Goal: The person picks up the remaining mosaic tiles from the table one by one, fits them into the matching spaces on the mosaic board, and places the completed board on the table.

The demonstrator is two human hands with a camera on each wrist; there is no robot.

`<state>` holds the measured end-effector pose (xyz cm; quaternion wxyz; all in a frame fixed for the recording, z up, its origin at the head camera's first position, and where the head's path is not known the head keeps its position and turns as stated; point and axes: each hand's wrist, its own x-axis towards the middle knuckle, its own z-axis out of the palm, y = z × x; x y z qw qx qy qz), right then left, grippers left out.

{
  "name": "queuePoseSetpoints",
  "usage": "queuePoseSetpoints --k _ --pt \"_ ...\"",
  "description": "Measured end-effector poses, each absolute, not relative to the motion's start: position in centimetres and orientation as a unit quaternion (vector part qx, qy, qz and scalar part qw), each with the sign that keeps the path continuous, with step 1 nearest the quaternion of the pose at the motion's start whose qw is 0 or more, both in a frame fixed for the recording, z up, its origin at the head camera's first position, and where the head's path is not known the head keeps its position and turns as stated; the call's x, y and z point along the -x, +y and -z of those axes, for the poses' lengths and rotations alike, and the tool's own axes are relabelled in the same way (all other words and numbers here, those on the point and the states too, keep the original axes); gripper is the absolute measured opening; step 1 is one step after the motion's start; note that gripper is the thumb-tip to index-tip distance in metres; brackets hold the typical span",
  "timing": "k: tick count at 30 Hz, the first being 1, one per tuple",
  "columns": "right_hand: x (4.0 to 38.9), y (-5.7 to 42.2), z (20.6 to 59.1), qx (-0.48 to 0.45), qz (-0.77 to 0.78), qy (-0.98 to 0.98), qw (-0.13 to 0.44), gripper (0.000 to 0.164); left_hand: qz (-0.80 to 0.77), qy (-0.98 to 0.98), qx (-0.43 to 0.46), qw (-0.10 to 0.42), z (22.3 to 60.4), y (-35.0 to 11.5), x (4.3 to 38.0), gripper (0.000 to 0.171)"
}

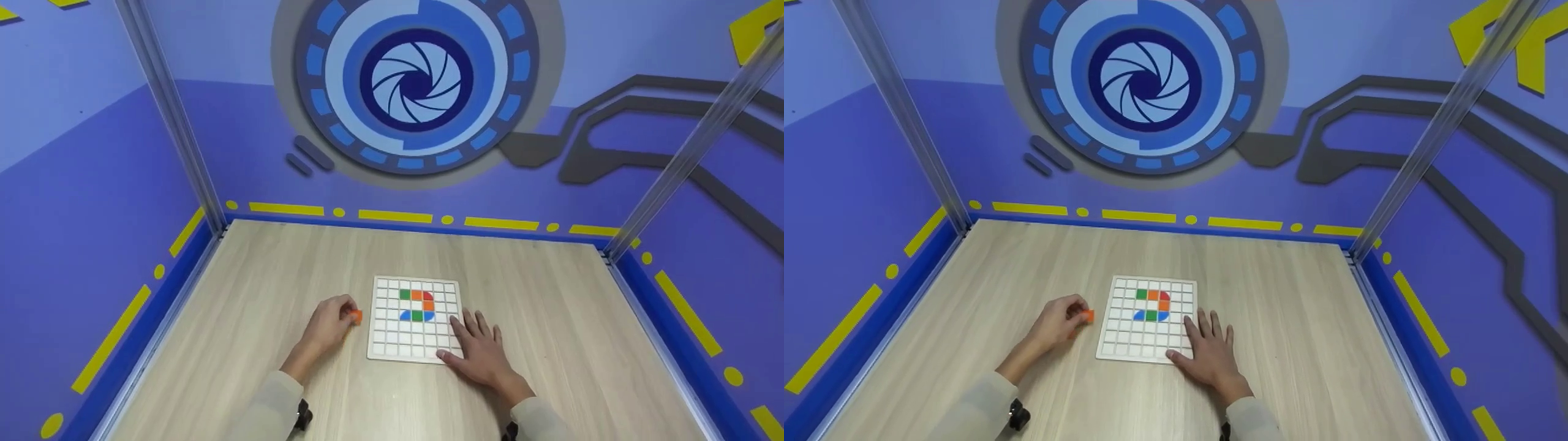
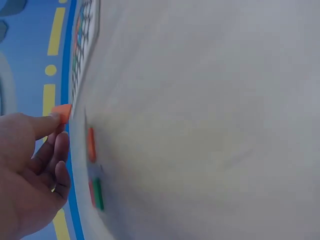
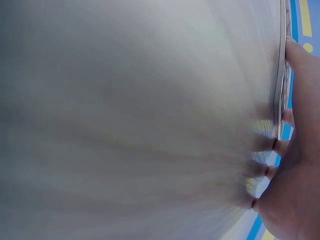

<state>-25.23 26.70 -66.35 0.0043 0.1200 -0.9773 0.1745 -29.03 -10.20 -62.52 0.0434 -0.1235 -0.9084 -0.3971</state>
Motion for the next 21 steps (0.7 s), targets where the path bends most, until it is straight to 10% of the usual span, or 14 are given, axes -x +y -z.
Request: queuePoseSetpoints --k 21 --pt "25.4 26.8 66.4 -0.118 -0.170 -0.978 -0.006 0.095 0.380 -0.913 0.148 0.022 64.1 -0.4 29.9 0.005"
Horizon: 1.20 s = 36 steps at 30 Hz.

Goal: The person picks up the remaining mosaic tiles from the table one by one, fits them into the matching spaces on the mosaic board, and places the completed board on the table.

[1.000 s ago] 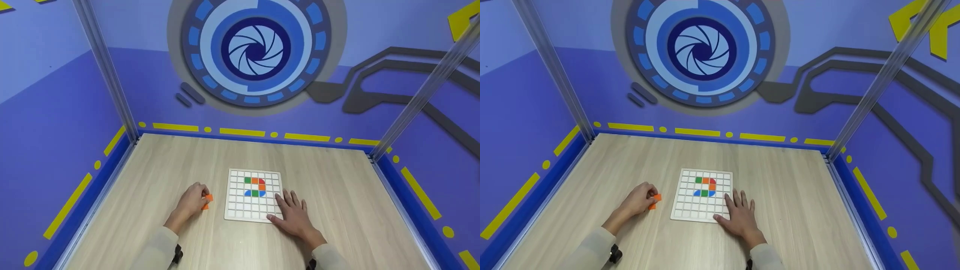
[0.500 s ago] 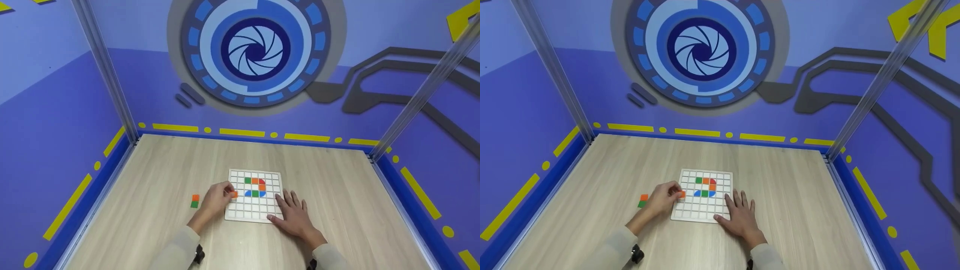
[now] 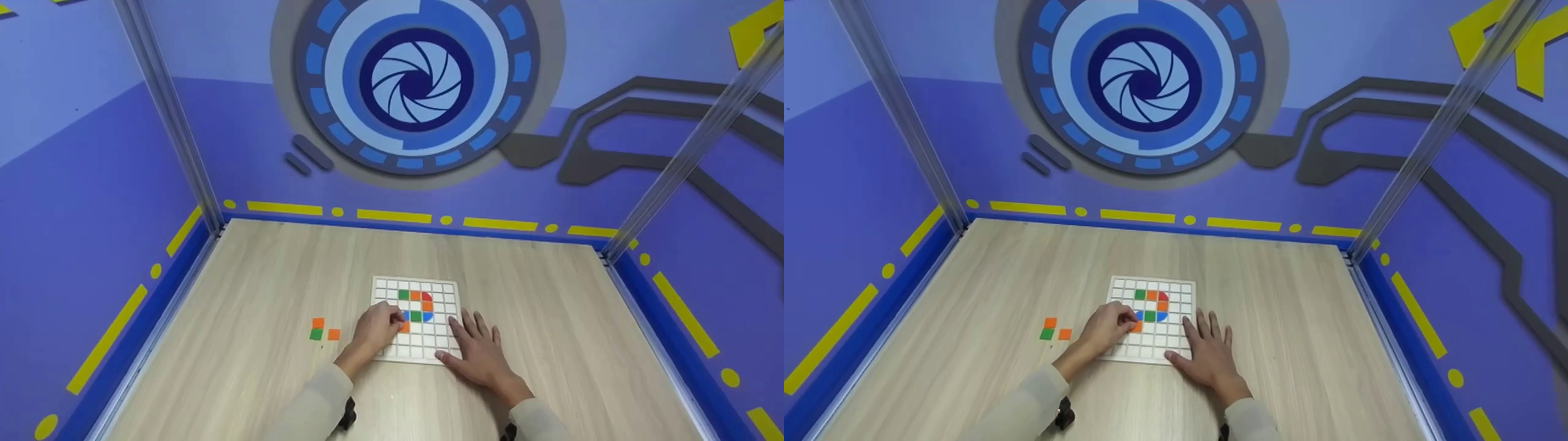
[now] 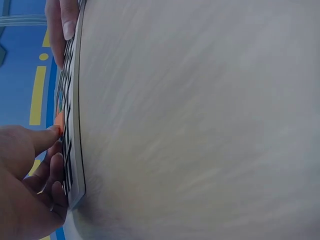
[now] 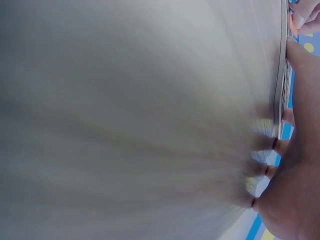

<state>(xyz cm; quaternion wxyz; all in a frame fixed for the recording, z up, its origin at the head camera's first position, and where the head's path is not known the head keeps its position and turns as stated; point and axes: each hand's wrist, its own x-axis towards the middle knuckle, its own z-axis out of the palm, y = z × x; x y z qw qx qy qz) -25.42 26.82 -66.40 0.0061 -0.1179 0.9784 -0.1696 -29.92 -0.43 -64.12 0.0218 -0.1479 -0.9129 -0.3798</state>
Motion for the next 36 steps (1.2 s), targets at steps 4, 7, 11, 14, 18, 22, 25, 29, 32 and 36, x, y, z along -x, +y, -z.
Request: queuePoseSetpoints --k 4,7,11,14,18,22,25,29,32,36 --pt "25.4 26.7 66.5 0.117 0.174 0.978 -0.003 0.094 0.376 -0.913 0.152 0.028 64.4 -0.4 29.9 0.004" --pt "25.4 26.6 66.6 0.115 0.177 0.977 0.001 0.094 0.383 -0.910 0.159 0.025 64.5 -0.8 29.8 0.006" --pt "25.3 26.5 66.7 0.115 0.180 0.977 0.006 0.095 0.386 -0.908 0.167 0.000 64.2 -2.2 29.7 0.012" --pt "25.3 26.5 66.6 0.116 0.182 0.976 0.005 0.094 0.380 -0.912 0.156 -0.015 63.5 -4.1 29.5 0.018" --pt "25.4 26.6 66.5 0.120 0.179 0.976 0.001 0.094 0.361 -0.922 0.143 -0.008 62.5 -7.5 29.1 0.025" --pt "25.4 26.9 66.4 0.118 0.177 0.977 0.002 0.094 0.330 -0.934 0.138 0.001 62.2 -11.0 28.8 0.030" --pt "25.3 26.9 66.4 0.117 0.176 0.977 0.004 0.095 0.305 -0.943 0.134 -0.015 62.3 -13.0 28.4 0.032" --pt "25.2 26.9 66.4 0.112 0.169 0.979 0.004 0.095 0.294 -0.944 0.146 -0.039 62.4 -14.5 28.0 0.032" --pt "25.3 26.8 66.4 0.112 0.170 0.979 0.001 0.095 0.303 -0.939 0.158 -0.040 62.5 -15.0 27.8 0.024" --pt "25.3 26.7 66.3 0.116 0.175 0.978 -0.001 0.094 0.310 -0.937 0.160 -0.031 62.8 -15.3 27.7 0.018"
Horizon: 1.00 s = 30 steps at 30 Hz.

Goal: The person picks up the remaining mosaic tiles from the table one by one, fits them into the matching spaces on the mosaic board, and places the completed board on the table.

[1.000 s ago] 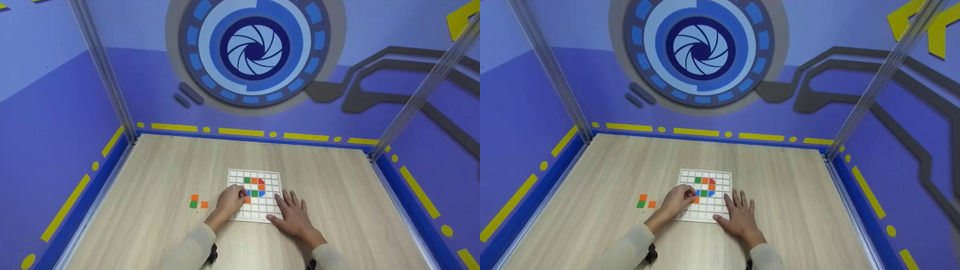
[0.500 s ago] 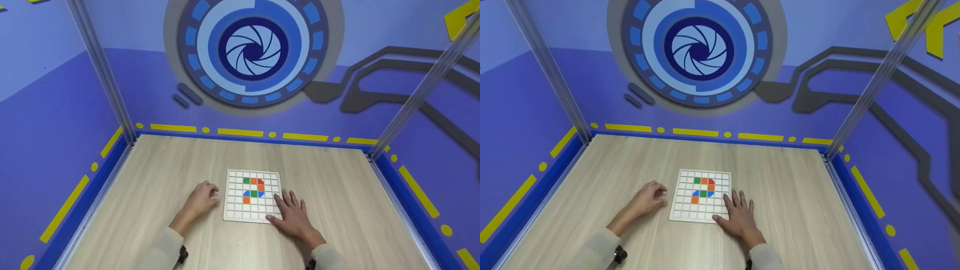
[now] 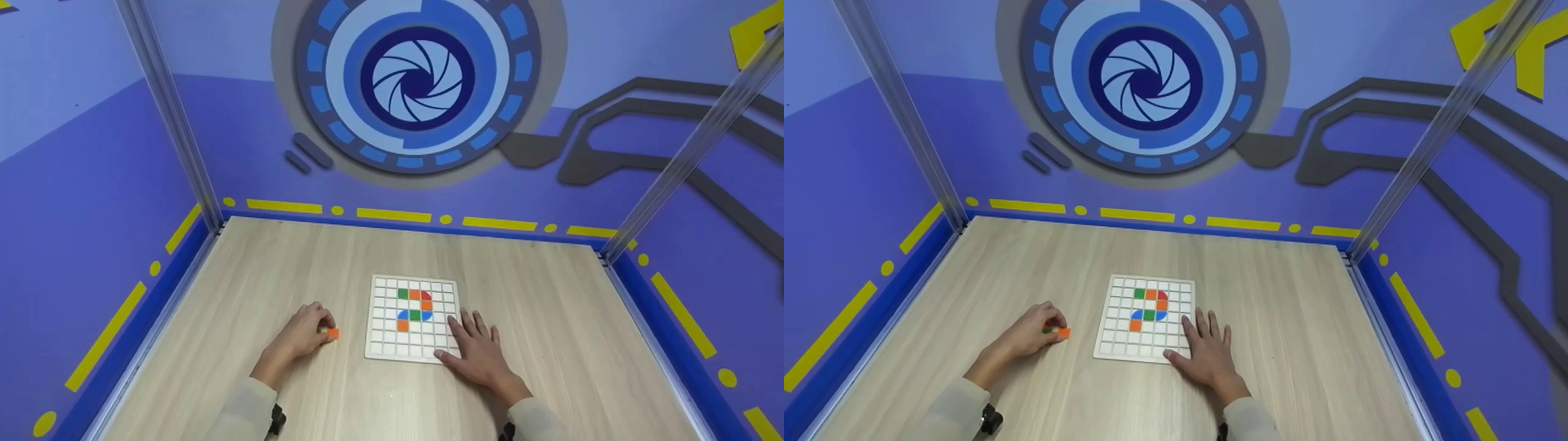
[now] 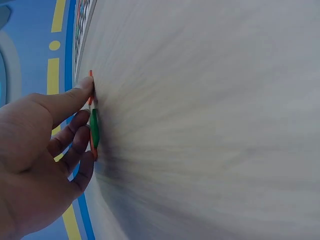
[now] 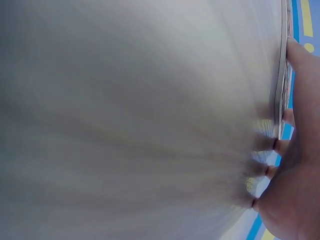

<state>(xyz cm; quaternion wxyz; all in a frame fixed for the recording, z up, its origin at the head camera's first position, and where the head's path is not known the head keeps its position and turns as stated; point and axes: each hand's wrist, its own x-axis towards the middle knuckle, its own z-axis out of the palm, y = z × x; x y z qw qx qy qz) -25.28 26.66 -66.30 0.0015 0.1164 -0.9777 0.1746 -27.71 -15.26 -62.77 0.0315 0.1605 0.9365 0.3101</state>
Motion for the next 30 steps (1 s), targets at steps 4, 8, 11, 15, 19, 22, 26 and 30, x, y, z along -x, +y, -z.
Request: queuePoseSetpoints --k 4,8,11,15,19,22,26,30 --pt "25.3 26.6 66.2 -0.112 -0.174 -0.978 0.000 0.094 -0.318 0.935 -0.156 0.025 63.0 -15.3 27.8 0.018" --pt "25.3 26.7 66.1 -0.111 -0.175 -0.978 -0.002 0.094 -0.347 0.925 -0.154 0.024 63.1 -14.9 27.9 0.019" --pt "25.3 26.7 66.1 -0.112 -0.174 -0.978 -0.009 0.095 -0.373 0.912 -0.168 0.018 63.1 -14.0 28.0 0.016" --pt "25.3 26.9 66.0 -0.115 -0.173 -0.978 -0.008 0.095 -0.405 0.894 -0.190 0.011 62.7 -11.0 28.0 0.009" --pt "25.4 26.9 66.1 -0.119 -0.170 -0.978 -0.003 0.094 -0.424 0.885 -0.189 0.022 62.5 -6.8 28.0 0.008" --pt "25.3 26.8 66.2 -0.122 -0.170 -0.978 0.004 0.095 -0.417 0.890 -0.184 0.024 62.9 -4.2 28.0 0.008" --pt "25.3 26.8 66.4 -0.123 -0.170 -0.978 0.000 0.095 -0.399 0.899 -0.182 0.004 63.7 -1.9 28.0 0.008" --pt "25.4 26.9 66.5 -0.119 -0.168 -0.979 -0.002 0.095 -0.382 0.906 -0.183 -0.015 64.3 -1.0 28.2 0.011"
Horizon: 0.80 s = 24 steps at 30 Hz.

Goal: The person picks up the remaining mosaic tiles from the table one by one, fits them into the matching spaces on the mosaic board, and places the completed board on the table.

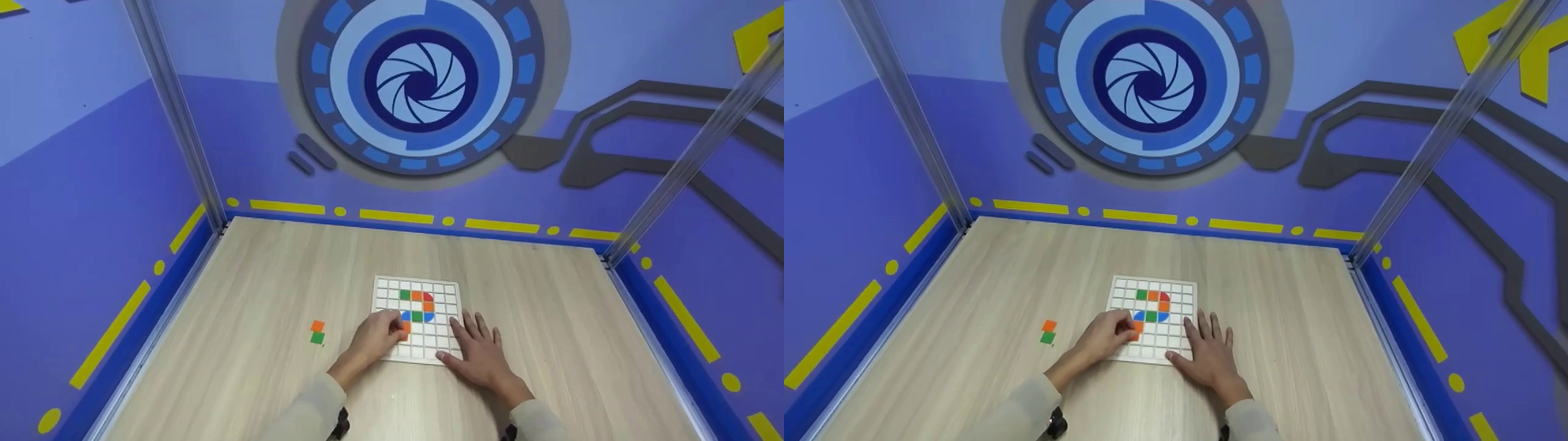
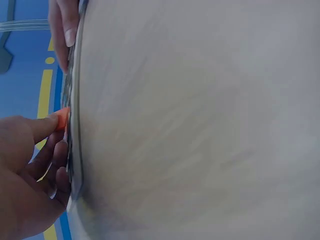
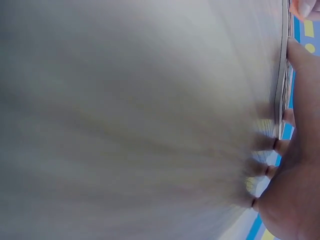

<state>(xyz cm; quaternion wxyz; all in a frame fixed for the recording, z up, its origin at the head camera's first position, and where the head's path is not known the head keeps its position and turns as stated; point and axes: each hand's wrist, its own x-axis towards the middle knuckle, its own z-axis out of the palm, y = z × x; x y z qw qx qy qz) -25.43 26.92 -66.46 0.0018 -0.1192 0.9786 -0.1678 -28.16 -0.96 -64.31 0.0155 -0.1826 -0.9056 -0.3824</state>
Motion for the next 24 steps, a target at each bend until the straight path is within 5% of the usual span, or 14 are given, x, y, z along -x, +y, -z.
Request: queuePoseSetpoints --k 14,24 --pt "25.3 26.7 66.4 0.115 0.169 0.979 0.001 0.096 0.392 -0.899 0.194 -0.007 64.7 -2.1 28.0 0.011" --pt "25.3 26.8 66.4 0.119 0.173 0.978 -0.005 0.093 0.339 -0.932 0.128 0.018 61.6 -10.8 27.9 0.028"
